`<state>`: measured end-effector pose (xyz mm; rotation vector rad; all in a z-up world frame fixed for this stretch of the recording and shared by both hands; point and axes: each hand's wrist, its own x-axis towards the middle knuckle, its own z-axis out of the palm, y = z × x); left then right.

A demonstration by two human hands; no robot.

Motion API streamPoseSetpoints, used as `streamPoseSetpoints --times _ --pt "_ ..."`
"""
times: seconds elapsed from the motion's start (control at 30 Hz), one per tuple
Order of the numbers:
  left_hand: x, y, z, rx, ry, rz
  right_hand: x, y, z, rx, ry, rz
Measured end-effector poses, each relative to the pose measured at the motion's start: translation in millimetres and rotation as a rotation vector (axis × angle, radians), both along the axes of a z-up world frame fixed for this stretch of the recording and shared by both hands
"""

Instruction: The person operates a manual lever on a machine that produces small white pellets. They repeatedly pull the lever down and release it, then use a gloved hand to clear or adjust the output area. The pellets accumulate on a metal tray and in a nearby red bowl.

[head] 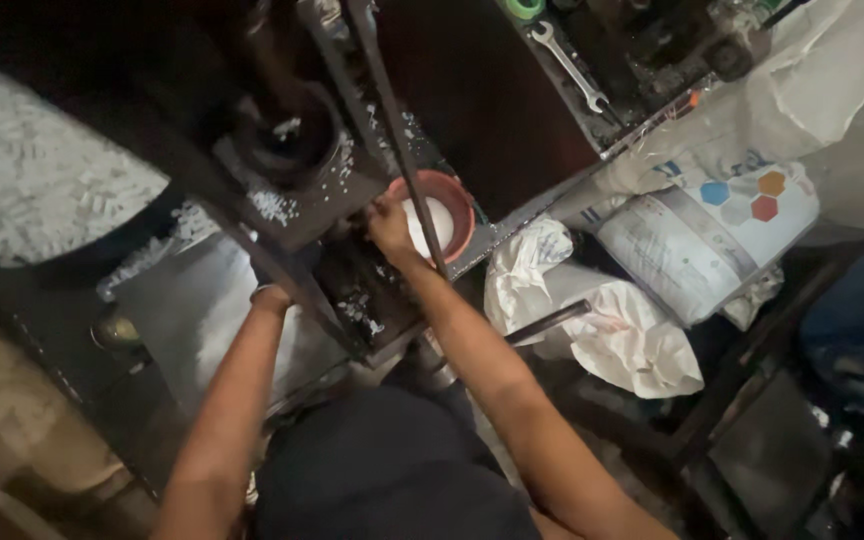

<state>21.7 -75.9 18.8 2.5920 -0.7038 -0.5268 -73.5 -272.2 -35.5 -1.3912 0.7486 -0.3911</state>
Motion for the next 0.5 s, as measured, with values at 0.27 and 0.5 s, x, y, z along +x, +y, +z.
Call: streamPoseSetpoints --times 0.27,0.5 --pt "22 4 -30 0.039 -0.093 -0.029 2 -1 -38 0.121 0.011 0.149" --pt "12 49 -4 -0.013 -0.286 0.035 5 7 -37 -0.356 -0.029 0.27"
